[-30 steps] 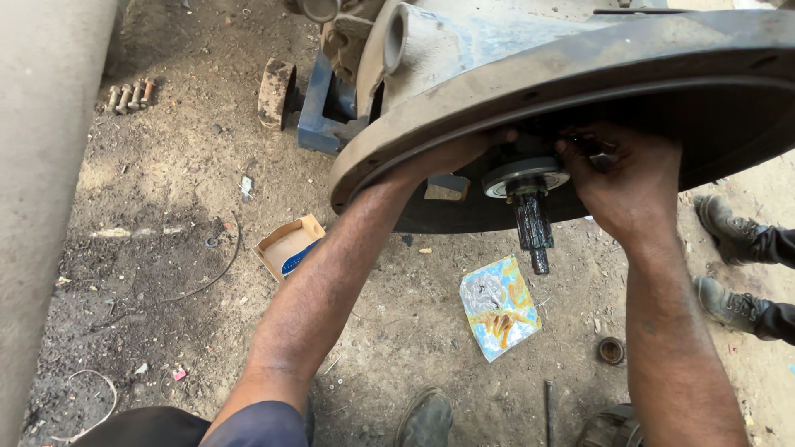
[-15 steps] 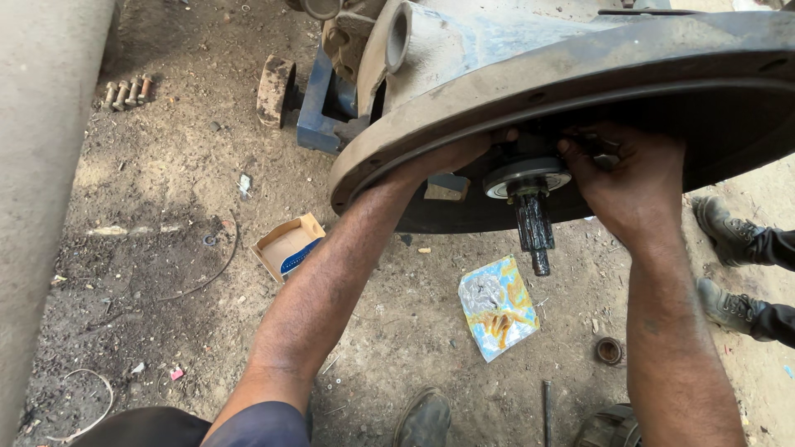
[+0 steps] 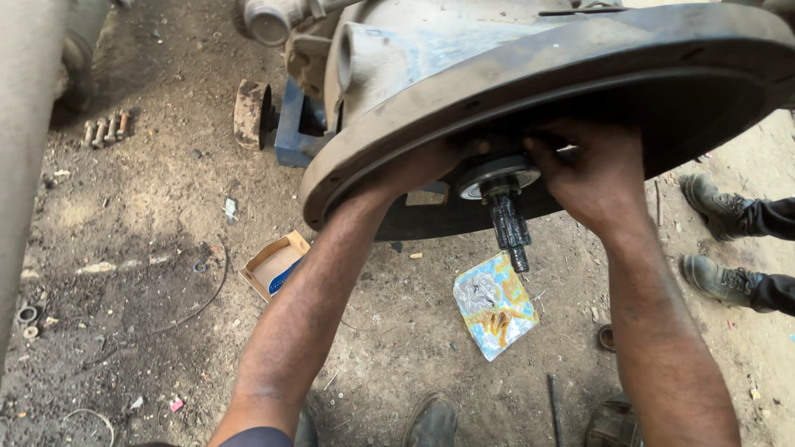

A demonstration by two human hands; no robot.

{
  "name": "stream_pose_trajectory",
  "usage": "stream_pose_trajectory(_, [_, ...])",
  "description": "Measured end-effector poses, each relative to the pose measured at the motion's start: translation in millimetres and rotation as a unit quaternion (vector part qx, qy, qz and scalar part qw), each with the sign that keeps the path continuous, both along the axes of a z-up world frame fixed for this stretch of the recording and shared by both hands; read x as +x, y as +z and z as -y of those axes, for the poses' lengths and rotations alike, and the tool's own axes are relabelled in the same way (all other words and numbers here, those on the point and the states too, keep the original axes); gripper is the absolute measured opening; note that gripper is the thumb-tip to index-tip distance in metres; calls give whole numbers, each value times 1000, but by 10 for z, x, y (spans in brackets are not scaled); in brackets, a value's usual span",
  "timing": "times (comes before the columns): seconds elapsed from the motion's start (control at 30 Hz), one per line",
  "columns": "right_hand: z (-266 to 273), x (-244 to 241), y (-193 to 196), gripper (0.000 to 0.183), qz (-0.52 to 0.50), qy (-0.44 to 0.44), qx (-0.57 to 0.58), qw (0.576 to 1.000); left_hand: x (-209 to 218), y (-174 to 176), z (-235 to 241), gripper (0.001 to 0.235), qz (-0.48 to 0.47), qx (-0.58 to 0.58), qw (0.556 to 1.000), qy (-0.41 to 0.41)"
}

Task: The person installs a new wheel bearing onto a greased axle shaft of a vehicle wheel hub. They then use a wrench to tighten a retaining nut on the axle to secure the bearing in place.

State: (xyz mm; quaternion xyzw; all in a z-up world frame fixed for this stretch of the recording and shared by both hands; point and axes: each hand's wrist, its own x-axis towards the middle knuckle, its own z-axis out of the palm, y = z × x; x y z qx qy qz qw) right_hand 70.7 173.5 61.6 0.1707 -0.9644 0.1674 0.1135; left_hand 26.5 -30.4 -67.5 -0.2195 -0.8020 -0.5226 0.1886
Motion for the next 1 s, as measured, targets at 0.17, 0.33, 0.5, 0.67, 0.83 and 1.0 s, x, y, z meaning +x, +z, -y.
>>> stream_pose_trajectory(0.17, [17, -9, 27, 22, 6, 1, 25, 1000, 15, 7, 34, 50, 1, -6, 1000, -12])
stream_pose_trajectory(0.33, [-27, -45, 35, 23, -4, 25, 37, 999, 29, -40, 68, 45, -40, 14, 999, -8])
stream_pose_trajectory(0.5, [-55, -83, 10, 23, -6, 44, 48, 998, 21, -89, 140, 28, -55, -56, 994, 72])
stream_pose_trajectory(0.67, [-36, -79, 19, 22, -10, 43, 61, 997, 17, -112, 141, 25, -49, -70, 992, 94])
stream_pose_trajectory(0.83, [-13, -58, 46, 21, -24, 54, 87, 994, 12, -96, 117, 26, -29, -82, 993, 84])
stream_pose_trajectory(1.0, [23, -52, 53, 23, -13, 25, 122, 992, 42, -60, 109, 32, -27, -58, 995, 72])
